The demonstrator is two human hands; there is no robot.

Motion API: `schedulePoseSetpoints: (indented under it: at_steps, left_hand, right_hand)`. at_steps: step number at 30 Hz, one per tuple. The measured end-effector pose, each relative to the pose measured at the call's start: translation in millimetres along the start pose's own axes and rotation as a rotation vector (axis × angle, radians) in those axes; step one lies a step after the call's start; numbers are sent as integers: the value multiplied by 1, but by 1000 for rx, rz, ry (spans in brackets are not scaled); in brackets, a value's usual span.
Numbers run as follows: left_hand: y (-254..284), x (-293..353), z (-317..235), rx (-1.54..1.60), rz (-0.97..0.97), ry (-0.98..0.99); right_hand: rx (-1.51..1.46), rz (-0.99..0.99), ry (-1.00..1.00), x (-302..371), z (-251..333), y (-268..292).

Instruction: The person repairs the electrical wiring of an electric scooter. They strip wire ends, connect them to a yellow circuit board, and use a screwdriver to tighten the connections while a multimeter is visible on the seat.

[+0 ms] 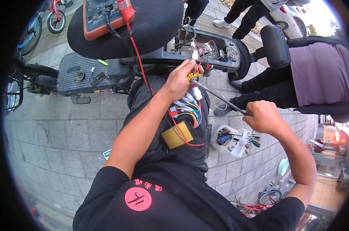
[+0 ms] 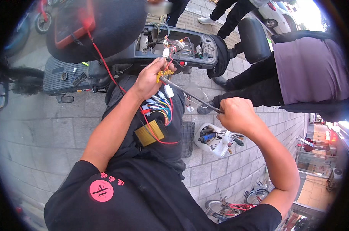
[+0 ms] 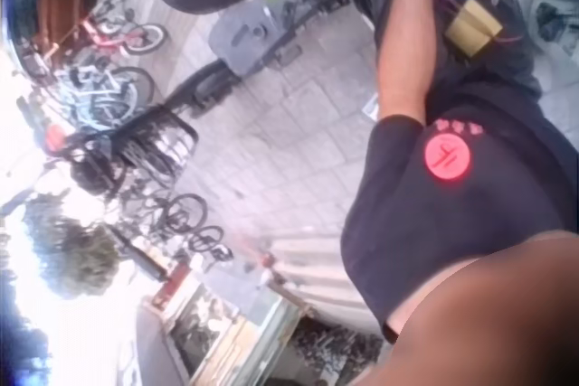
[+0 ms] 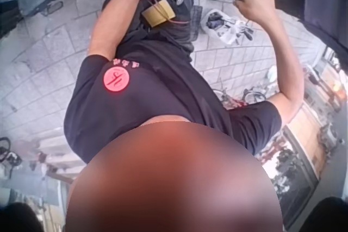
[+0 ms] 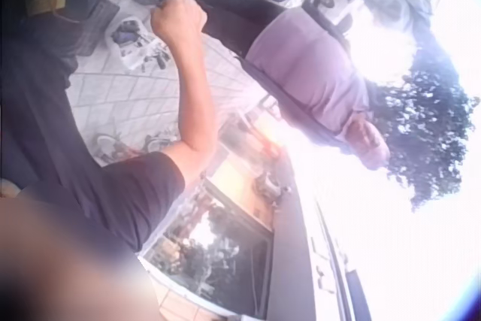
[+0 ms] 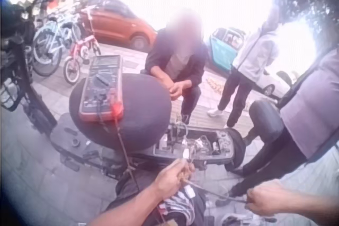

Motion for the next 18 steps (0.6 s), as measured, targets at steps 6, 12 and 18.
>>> schedulePoseSetpoints:
  at_steps: [6, 12, 18]
  left_hand:
    - [-4, 1, -3, -15, -17, -49]
    - [-3, 1, -2, 11, -8, -50]
    - [-3, 2, -2, -9, -30, -37]
  right_hand:
    - [-85, 99, 3, -10, -7, -10]
    - [-280, 188, 122, -2, -4, -8]
    - [-379, 179, -13, 3, -1, -4]
Point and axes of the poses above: each hand's wrist, its own x-axis away from the middle knuckle, its own y-axis out of the back of the hand, z = x × y, the point moved 4 cm from there along -x, towards the middle knuckle, and after that the axes turned 5 degrees about -z, right-handed, at the moved point
